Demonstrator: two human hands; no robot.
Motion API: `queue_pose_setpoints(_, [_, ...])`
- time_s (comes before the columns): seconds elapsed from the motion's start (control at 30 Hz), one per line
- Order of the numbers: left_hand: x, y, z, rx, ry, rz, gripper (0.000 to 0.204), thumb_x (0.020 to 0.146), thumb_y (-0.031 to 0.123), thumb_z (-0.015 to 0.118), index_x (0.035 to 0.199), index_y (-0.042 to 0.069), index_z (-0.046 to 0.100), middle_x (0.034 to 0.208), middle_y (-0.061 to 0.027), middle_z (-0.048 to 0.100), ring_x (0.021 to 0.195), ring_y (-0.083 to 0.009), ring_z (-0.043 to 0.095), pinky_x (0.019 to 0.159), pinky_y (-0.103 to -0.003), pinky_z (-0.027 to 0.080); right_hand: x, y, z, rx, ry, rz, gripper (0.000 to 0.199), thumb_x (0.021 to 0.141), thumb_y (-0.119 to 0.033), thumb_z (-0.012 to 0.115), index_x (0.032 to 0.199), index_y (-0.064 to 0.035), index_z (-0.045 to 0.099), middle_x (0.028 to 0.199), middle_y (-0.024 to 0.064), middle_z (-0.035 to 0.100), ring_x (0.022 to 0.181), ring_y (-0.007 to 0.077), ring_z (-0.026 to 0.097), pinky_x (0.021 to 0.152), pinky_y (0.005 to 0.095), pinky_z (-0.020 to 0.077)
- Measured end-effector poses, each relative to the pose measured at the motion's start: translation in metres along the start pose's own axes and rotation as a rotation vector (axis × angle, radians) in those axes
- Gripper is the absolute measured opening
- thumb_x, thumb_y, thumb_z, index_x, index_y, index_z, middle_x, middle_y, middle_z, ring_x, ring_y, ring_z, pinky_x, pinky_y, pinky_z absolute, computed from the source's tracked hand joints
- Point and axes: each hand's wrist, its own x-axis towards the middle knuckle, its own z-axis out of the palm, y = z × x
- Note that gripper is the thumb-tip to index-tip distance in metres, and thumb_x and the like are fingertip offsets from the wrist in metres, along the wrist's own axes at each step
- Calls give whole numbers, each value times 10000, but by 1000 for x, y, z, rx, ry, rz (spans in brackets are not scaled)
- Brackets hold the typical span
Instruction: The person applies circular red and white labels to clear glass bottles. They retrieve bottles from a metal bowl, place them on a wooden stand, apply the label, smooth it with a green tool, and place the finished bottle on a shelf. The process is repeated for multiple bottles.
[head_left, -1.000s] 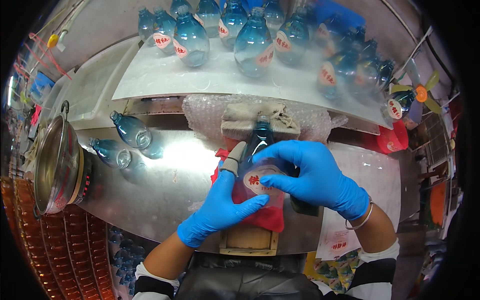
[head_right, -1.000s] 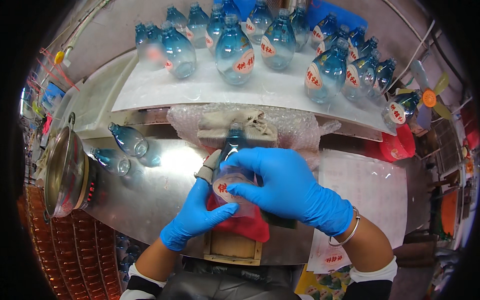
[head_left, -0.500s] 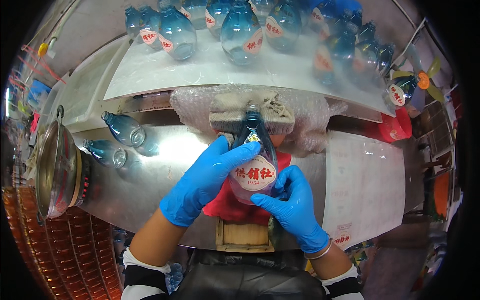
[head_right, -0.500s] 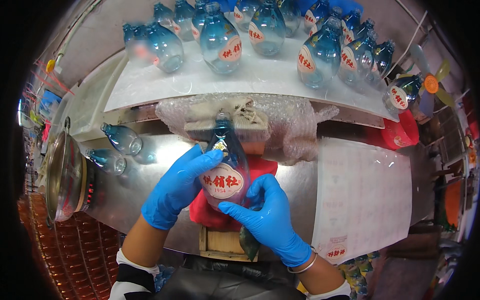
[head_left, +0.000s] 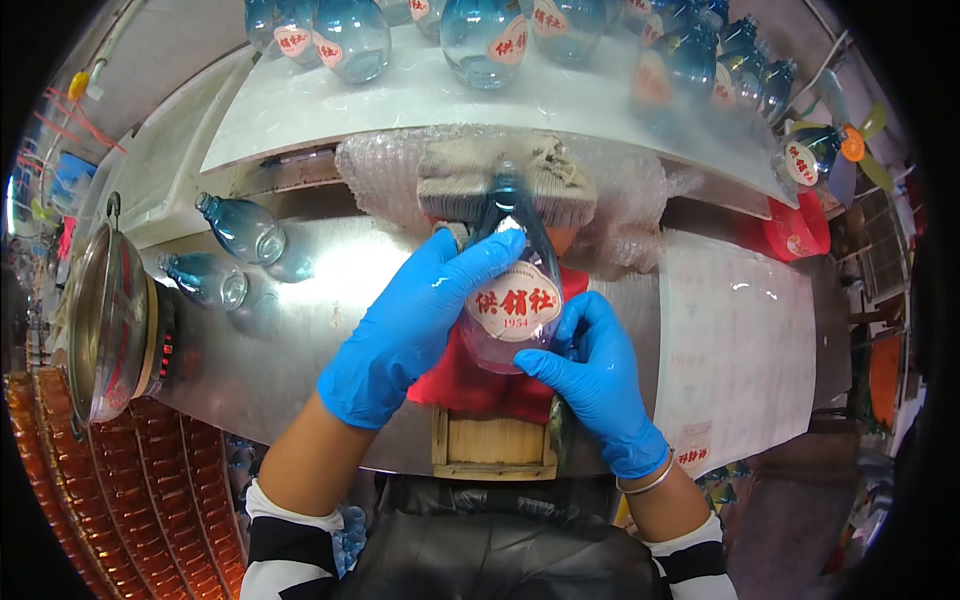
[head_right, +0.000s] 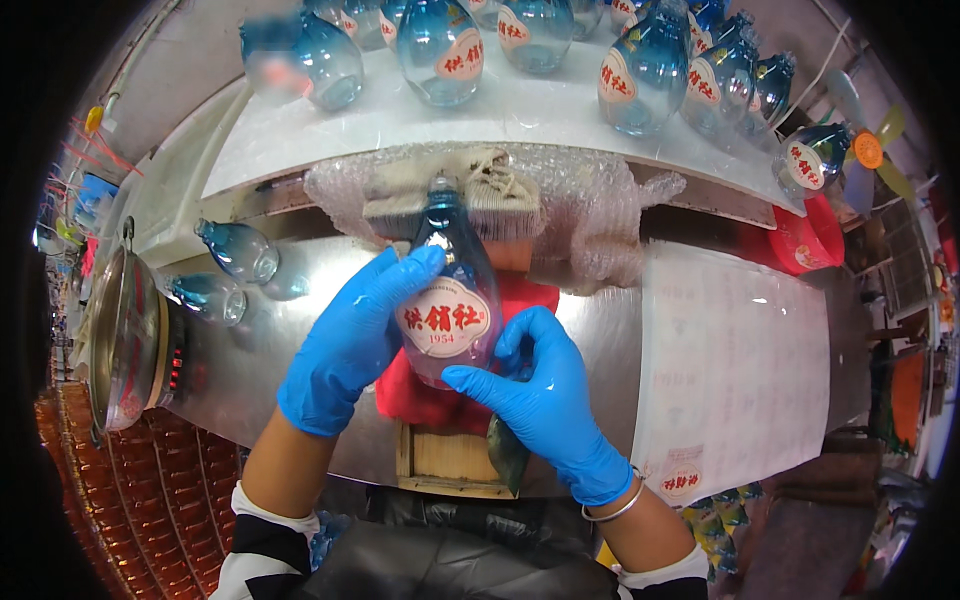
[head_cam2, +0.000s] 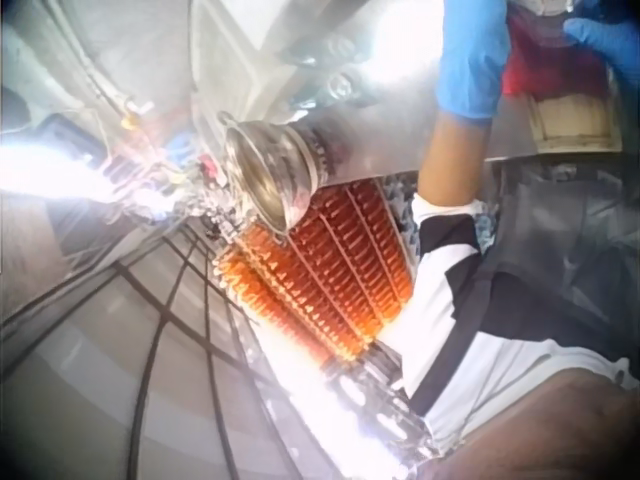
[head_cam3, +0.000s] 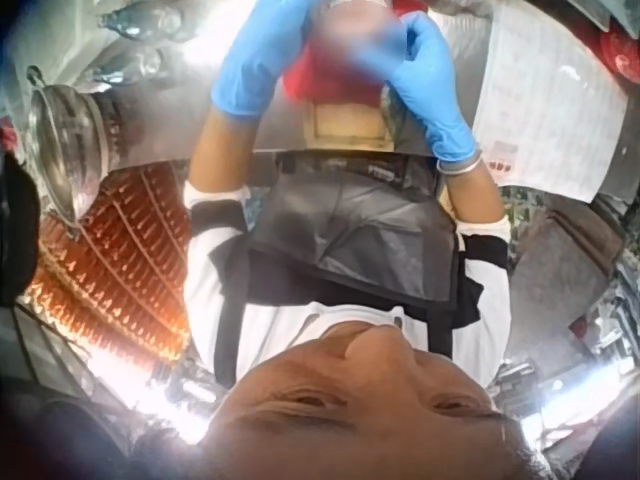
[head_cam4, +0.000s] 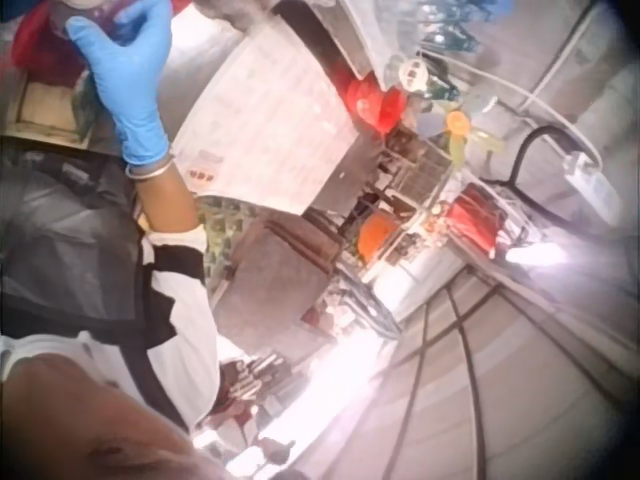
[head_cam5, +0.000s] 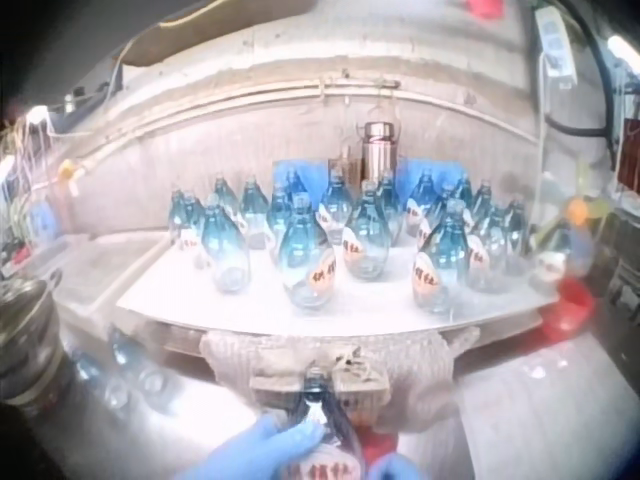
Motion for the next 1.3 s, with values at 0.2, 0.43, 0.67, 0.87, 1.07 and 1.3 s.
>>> queue_pose_setpoints(0.2, [-1, -35, -37, 65, -36, 190, 470, 913, 291, 524, 1247, -24, 426, 1171, -114, 526, 1084, -165, 500, 972, -302, 379, 7, -2, -19, 81, -117, 81, 195, 866, -235, 631, 853, -70, 527, 716, -24, 526, 598, 49, 466, 566, 190, 409])
queue_pose_setpoints(0.43, [-1, -34, -31, -72, -25, 154, 490, 907, 276, 530, 1263, -41, 416, 1175, -113, 529, 1088, -175, 500, 957, -291, 383, 7, 0, -14, 114, -116, 55, 197, 812, -151, 688, 818, -74, 507, 729, -27, 518, 637, 47, 475, 581, 191, 414])
queue_pose_setpoints(0.67, [7, -9, -9, -21, -118, 72, 342, 902, 250, 547, 1155, 21, 541, 1055, -99, 620, 960, -199, 612, 866, -319, 492, 6, -3, -6, 130, -77, 40, 246, 754, -83, 734, 783, -86, 490, 764, -26, 517, 697, 49, 493, 631, 194, 433])
queue_pose_setpoints(0.87, [10, -11, -11, -12, -48, 46, 339, 883, 251, 578, 1138, 29, 547, 1037, -92, 626, 919, -193, 628, 830, -312, 511, 7, -2, -5, 124, -75, 52, 241, 756, -90, 736, 775, -83, 496, 739, -28, 515, 690, 51, 494, 638, 194, 431])
queue_pose_setpoints(1.07, [-4, -22, -21, 29, -132, 198, 495, 834, 285, 621, 1196, -26, 492, 1136, -129, 565, 1046, -176, 542, 904, -307, 425, 8, -1, -15, 156, -145, 67, 211, 754, -97, 735, 797, -77, 530, 733, -25, 536, 676, 50, 502, 622, 190, 428])
queue_pose_setpoints(1.3, [-27, -37, -35, 110, -162, 240, 771, 749, 53, 677, 1381, -16, 241, 1342, -141, 396, 1255, -218, 376, 1040, -335, 333, 11, -1, -15, 93, -137, 41, 176, 753, -90, 730, 783, -78, 557, 721, -27, 549, 674, 46, 503, 620, 190, 425])
